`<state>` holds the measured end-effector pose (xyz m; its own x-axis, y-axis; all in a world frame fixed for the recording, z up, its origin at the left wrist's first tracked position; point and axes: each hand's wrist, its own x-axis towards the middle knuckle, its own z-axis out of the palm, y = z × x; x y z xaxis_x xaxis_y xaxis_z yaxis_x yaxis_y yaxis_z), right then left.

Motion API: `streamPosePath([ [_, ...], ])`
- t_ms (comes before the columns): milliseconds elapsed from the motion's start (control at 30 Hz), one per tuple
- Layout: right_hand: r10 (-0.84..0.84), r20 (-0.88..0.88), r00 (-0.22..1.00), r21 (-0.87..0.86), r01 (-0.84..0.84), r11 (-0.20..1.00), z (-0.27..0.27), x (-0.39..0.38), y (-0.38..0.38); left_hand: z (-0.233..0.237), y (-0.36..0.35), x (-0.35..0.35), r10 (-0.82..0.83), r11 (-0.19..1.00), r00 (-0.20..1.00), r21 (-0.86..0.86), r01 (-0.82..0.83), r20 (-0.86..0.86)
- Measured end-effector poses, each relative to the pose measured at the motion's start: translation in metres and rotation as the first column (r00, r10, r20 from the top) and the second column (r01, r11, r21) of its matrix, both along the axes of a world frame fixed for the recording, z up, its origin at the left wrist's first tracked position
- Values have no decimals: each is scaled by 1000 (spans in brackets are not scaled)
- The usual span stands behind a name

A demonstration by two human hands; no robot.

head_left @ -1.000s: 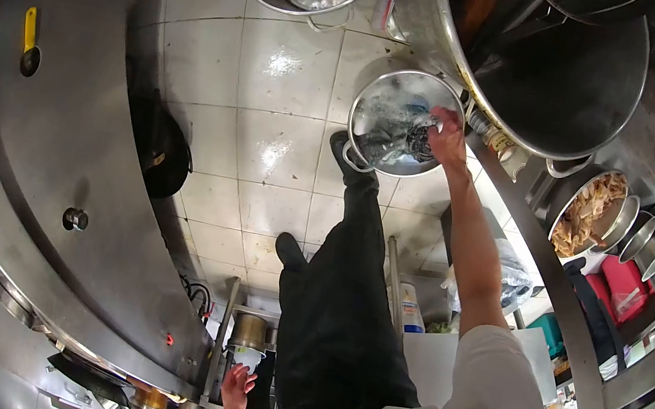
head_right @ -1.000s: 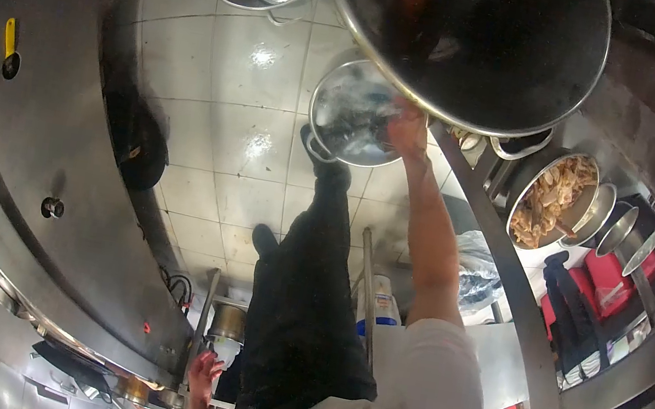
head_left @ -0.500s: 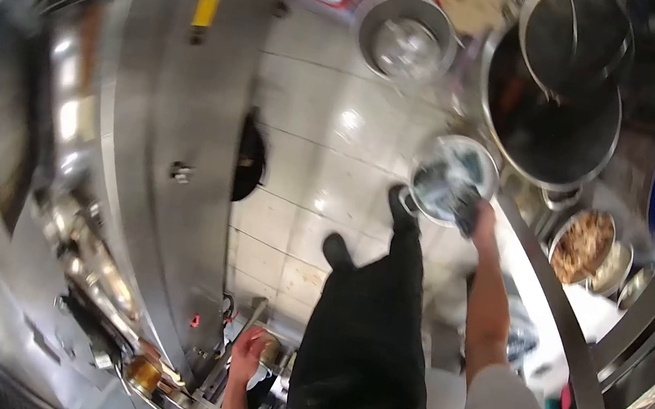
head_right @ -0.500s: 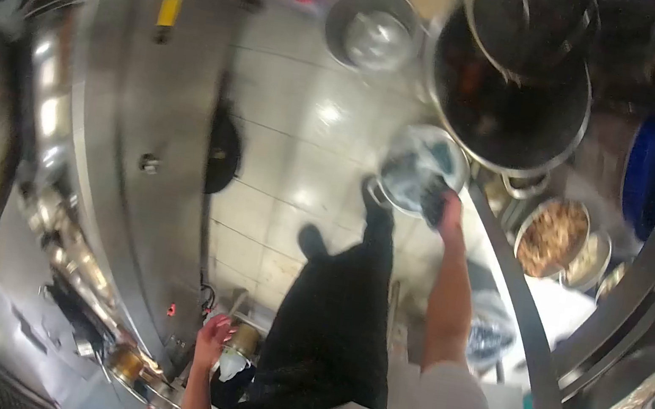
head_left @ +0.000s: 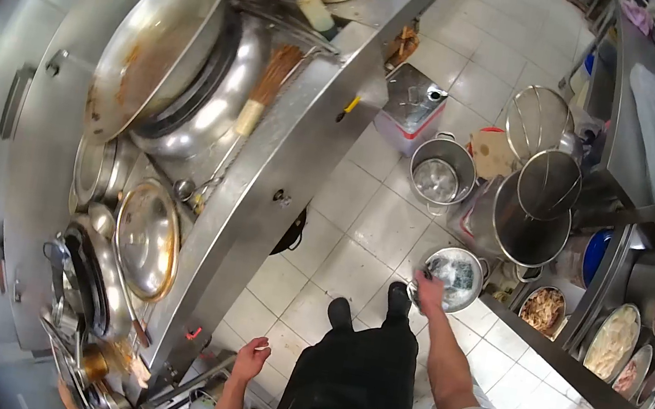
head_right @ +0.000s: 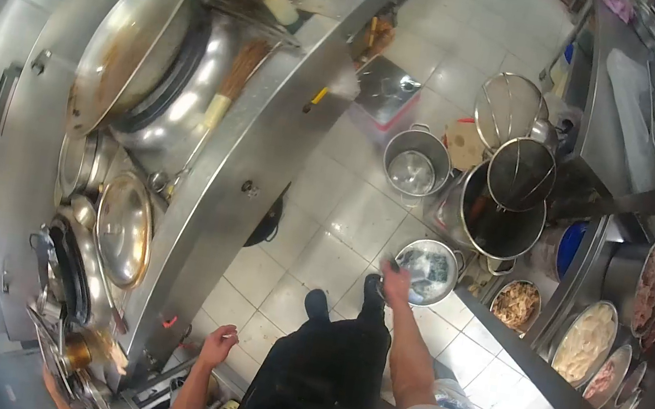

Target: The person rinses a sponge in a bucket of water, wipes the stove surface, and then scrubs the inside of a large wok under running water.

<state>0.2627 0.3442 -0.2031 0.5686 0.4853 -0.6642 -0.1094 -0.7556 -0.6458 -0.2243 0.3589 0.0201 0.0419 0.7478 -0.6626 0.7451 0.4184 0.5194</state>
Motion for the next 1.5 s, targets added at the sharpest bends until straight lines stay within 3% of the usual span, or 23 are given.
streamPosePath([
  [67, 42, -42, 998, 70, -39, 997, 150, -27, 75, -2, -16, -27, 47, 999, 999, -3, -47, -5],
  [167, -139, -331, 933, 449, 286, 847, 192, -69, 170, 7, -28, -45, 82, 997, 996, 2, -82, -43],
  [267, 109, -611, 784, 570, 341, 748, 276, -82, 263, 13, -34, -60, 162, 986, 986, 30, -163, 30],
  [333, -47, -479, 877, 623, 377, 686, 292, -95, 326, 8, -28, -69, 123, 983, 986, 125, -137, 115],
  [433, 151, -463, 873, 726, 277, 629, 336, -93, 368, 13, 3, -59, 22, 972, 991, 231, -52, 133],
  [500, 296, 108, 949, 503, -309, 807, 325, -95, 393, 47, 39, -27, -62, 940, 985, 341, 4, 159],
  [533, 288, 108, 951, 504, -302, 809, 324, -105, 397, 64, 62, -9, -143, 893, 976, 446, 55, 166],
  [567, 160, 467, 870, 489, -405, 772, 321, -119, 399, 73, 86, 6, -192, 826, 974, 556, 92, 123],
  [600, 1, 752, 659, 431, -493, 756, 318, -130, 402, 80, 112, 22, -239, 744, 968, 655, 134, 74],
  [667, -37, 875, 482, 364, -607, 706, 299, -141, 427, 93, 176, 54, -354, 507, 932, 821, 264, -81],
  [767, 56, 893, 447, 255, -604, 756, 266, -132, 459, 99, 255, 102, -343, 428, 925, 850, 308, -163],
  [833, 282, 904, 323, 59, -746, 664, 258, -123, 477, 90, 296, 117, -369, 406, 909, 846, 346, -194],
  [967, 451, 827, 336, -56, -750, 660, 273, -112, 500, 63, 325, 127, -352, 379, 823, 737, 560, -446],
  [1000, 461, 822, 335, -64, -750, 658, 276, -111, 503, 60, 329, 130, -346, 332, 761, 687, 647, -549],
  [1067, 254, 911, 326, 40, -682, 731, 286, -101, 510, 48, 339, 129, -307, 347, 777, 696, 629, -549],
  [1100, 405, 866, 292, -67, -735, 674, 304, -95, 509, 41, 343, 131, -277, 357, 788, 702, 616, -550],
  [1200, 554, 826, 104, -276, -782, 558, 274, -96, 553, 35, 348, 133, -258, 279, 726, 670, 688, -638],
  [1233, 557, 823, 110, -275, -782, 559, 272, -92, 556, 34, 349, 132, -266, 283, 726, 669, 688, -634],
  [1300, 322, 911, 259, 2, -781, 624, 283, -96, 554, 33, 353, 132, -269, 283, 720, 662, 694, -639],
  [1367, 111, 883, 455, 325, -766, 554, 306, -79, 525, 33, 357, 137, -256, 296, 722, 659, 691, -643],
  [1433, 54, 745, 665, 529, -638, 559, 340, -57, 468, 35, 356, 136, -281, 313, 737, 667, 676, -615],
  [1467, -87, 671, 737, 677, -560, 478, 334, -46, 450, 37, 356, 134, -263, 326, 740, 665, 672, -619],
  [1500, -42, 568, 822, 736, -484, 473, 344, -29, 421, 37, 356, 136, -264, 338, 746, 666, 665, -612],
])
